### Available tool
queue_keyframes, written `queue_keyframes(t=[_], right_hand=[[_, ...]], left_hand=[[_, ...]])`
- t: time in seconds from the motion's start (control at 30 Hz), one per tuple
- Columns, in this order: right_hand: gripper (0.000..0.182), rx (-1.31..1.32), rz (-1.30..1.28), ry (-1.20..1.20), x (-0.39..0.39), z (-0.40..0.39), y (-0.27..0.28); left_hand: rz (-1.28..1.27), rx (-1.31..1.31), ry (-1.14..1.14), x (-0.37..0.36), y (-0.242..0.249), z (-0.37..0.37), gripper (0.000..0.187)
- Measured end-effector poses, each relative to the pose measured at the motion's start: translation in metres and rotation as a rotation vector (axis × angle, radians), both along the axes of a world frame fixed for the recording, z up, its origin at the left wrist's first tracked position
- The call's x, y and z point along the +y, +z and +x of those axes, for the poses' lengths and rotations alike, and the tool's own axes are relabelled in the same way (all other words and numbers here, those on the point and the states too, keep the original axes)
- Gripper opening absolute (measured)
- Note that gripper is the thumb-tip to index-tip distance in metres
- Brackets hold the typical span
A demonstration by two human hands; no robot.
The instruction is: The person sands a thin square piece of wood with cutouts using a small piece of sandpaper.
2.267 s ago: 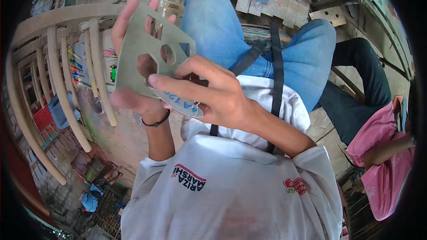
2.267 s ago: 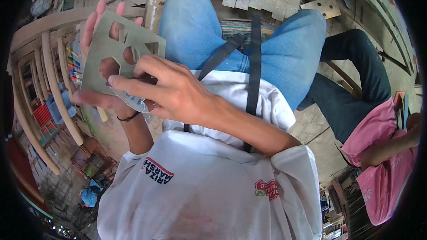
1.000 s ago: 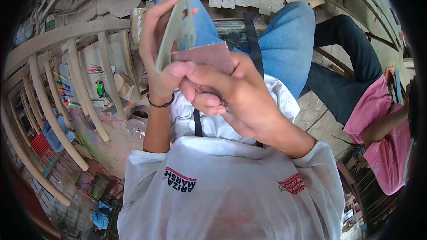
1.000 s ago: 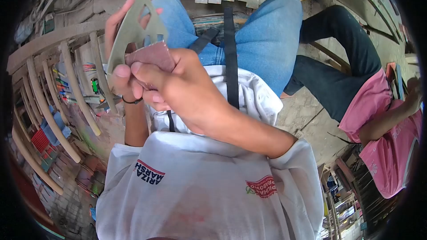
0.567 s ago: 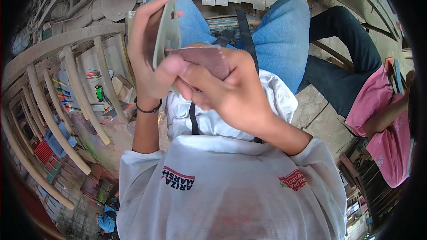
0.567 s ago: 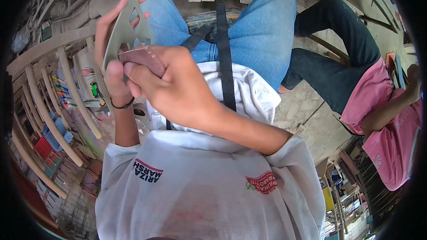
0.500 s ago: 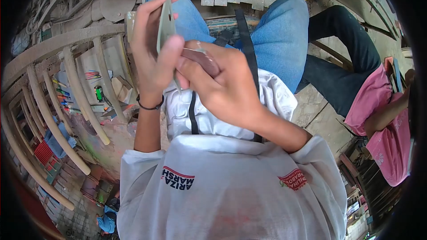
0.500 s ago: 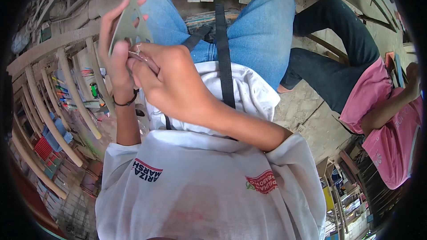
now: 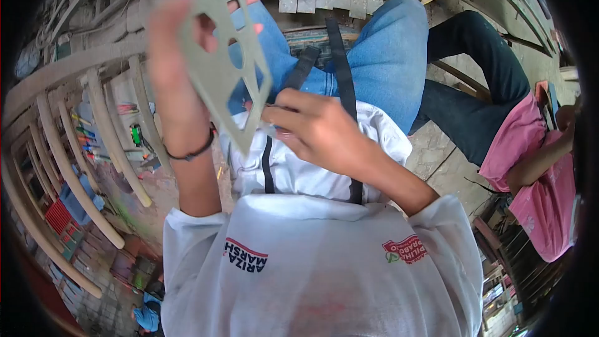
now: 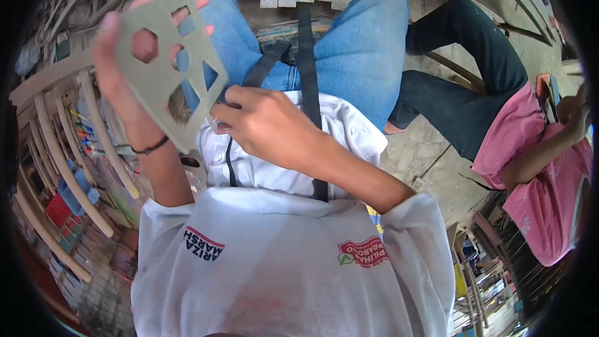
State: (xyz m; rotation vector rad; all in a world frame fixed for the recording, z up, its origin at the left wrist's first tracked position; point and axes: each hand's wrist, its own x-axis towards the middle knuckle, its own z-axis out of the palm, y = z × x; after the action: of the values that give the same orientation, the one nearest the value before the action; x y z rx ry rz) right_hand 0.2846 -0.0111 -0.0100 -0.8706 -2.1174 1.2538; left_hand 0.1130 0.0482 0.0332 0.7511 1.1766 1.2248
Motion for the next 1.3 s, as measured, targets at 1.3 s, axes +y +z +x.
queue_keyframes(t=[1.3], right_hand=[[0.039,-0.005,-0.129,-0.066,0.039,0.03,-0.005]], left_hand=[[-0.15,-0.698,-0.275,-0.036,-0.042,-0.021,0.099]])
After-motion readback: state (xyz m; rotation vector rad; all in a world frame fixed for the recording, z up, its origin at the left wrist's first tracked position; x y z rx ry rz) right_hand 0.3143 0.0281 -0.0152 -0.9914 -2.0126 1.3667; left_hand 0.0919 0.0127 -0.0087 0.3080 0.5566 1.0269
